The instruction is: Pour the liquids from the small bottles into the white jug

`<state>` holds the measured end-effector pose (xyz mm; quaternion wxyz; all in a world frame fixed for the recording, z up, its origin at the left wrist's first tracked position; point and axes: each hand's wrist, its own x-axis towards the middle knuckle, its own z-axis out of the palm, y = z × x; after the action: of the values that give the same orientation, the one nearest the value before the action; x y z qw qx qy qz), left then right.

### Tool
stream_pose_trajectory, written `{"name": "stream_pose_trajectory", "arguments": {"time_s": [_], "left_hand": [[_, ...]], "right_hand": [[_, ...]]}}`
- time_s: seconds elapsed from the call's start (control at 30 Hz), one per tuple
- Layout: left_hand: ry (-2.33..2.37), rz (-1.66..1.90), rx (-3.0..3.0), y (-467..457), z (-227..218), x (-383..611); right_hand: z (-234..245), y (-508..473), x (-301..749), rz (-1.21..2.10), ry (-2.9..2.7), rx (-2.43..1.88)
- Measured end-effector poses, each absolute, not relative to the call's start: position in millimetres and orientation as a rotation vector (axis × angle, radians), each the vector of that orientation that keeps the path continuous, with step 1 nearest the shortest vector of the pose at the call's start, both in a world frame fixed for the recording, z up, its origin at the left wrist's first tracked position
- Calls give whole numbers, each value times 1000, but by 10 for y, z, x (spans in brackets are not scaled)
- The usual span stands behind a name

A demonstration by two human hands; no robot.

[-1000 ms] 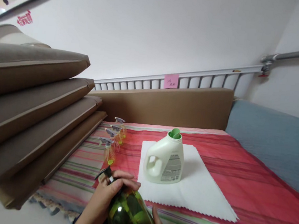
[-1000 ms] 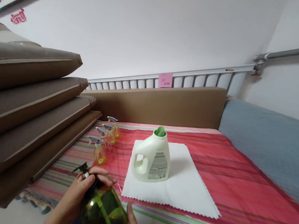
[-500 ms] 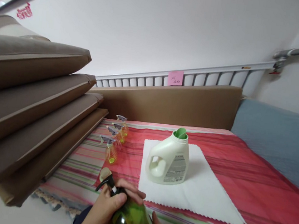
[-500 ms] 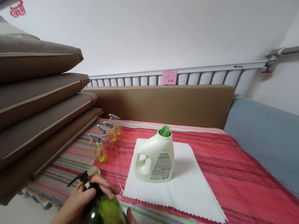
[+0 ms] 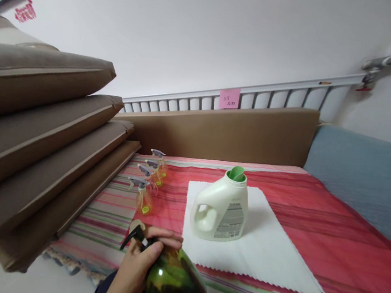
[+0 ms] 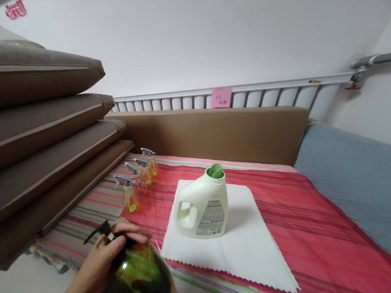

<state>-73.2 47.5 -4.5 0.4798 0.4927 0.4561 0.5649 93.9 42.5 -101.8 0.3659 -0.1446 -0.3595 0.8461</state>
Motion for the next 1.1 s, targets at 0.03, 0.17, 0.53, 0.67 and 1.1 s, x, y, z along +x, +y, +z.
{"name": "stream_pose_trajectory", "arguments": {"time_s": [0.03,0.17,0.53,0.67,1.1], "left_hand": [[1093,1366,1198,490,-47,-718],[929,1238,1203,526,-3,-671],[740,1278,1098,588,-80,-624],[871,1427,950,644,-231,-584],[1358,1717,1160,1378,-415,-790]], "right_hand": [[-1010,428,921,2207,-877,-345],[-922,362,867,2304,-577,-306],[-818,357,877,2363,-304,-170],[-1070,506,958,2569,-323,-215],[-1396,605,1116,2397,-503,-607]]}}
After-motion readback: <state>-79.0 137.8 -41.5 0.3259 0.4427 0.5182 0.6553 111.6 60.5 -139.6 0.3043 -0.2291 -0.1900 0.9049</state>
